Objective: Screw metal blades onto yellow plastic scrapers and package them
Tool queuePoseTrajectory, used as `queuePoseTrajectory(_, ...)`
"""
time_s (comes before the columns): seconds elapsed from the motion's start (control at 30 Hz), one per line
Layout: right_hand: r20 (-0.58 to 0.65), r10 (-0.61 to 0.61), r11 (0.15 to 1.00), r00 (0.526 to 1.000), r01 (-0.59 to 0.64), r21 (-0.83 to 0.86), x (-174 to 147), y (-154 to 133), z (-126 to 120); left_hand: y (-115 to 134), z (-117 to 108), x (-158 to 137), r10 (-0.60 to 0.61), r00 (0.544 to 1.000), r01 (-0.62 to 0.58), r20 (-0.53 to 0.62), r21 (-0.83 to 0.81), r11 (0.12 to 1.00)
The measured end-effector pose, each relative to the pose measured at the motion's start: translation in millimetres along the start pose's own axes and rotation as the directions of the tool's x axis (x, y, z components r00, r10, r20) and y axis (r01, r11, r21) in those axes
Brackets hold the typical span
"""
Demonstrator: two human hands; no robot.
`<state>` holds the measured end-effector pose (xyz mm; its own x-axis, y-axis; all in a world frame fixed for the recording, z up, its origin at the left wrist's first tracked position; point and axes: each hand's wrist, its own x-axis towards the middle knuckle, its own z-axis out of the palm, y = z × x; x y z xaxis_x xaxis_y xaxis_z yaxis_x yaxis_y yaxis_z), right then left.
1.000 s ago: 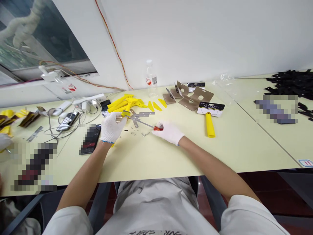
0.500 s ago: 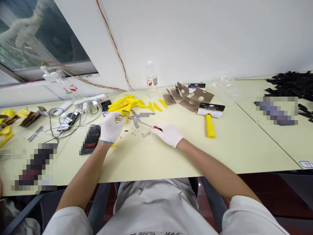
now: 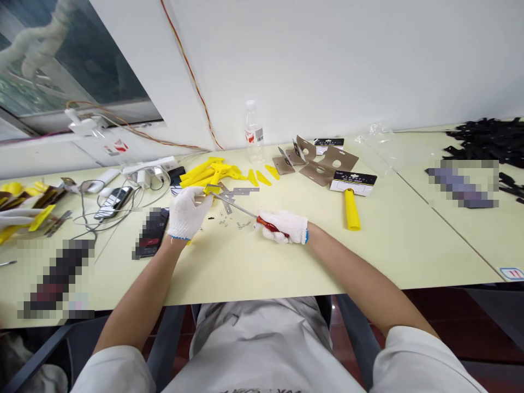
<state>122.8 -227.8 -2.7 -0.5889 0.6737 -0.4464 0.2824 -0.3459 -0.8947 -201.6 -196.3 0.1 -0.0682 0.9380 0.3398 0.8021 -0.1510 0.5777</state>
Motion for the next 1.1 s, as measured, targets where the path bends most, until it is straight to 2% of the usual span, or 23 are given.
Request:
queuePoseTrajectory(0.13,-0.195,-0.059,0.952,0.979,-0.004,-0.307,0.9,-3.5,6.4,0.7,1.4,0.1,0.004,1.0,-0.004,-0.016,0.008,1.0)
queuePoseTrajectory(0.2,-0.344,-0.149,0.913,0.927,-0.005,-0.408,2.7,-2.8,9.5,1.2,2.4,-0.2,0.003,1.0,-0.003,-0.028,0.011,1.0)
queuePoseTrajectory(0.27,-0.44,-0.282,0.846,0.853,0.004,-0.534,5.1,-0.7,11.9,1.3,2.8,-0.4,0.003,0.999,-0.002,-0.039,0.013,1.0)
queuePoseTrajectory(0.33,-0.442,-0.395,0.748,0.805,0.003,-0.663,7.4,1.6,13.1,0.9,2.5,-0.4,0.001,0.999,-0.001,-0.048,0.017,1.0)
queuePoseTrajectory(0.47,-0.409,-0.483,0.624,0.774,-0.023,-0.781,9.4,3.8,12.4,-0.5,0.6,0.6,-0.004,0.999,0.006,-0.053,0.028,1.0)
queuePoseTrajectory(0.6,-0.365,-0.473,0.628,0.802,0.017,-0.778,10.2,3.9,9.4,-0.9,-0.5,0.9,-0.003,0.999,0.004,-0.046,0.026,1.0)
queuePoseTrajectory(0.7,-0.305,-0.398,0.723,0.865,0.091,-0.685,10.1,3.6,8.3,-1.0,-0.8,0.5,-0.01,1.0,0.01,-0.027,0.017,1.0)
queuePoseTrajectory(0.83,-0.183,-0.112,0.945,0.977,0.048,-0.323,5.1,0.2,7.7,-1.4,-0.5,0.1,-0.002,1.0,0.002,-0.001,-0.002,1.0)
queuePoseTrajectory(0.93,-0.057,0.021,0.996,0.998,-0.026,-0.087,-1.5,-5.4,6.3,-1.0,-0.1,0.0,0.014,1.0,-0.014,-0.007,-0.001,1.0)
queuePoseTrajectory(1.03,-0.021,0.058,0.993,0.998,-0.059,-0.103,-5.6,-9.7,5.5,0.0,0.4,-0.3,0.026,1.0,-0.026,-0.01,0.002,1.0)
queuePoseTrajectory(1.1,-0.122,0.039,0.969,0.992,-0.067,-0.236,-4.9,-9.9,6.3,0.7,0.8,-0.5,0.026,1.0,-0.026,-0.009,0.003,1.0)
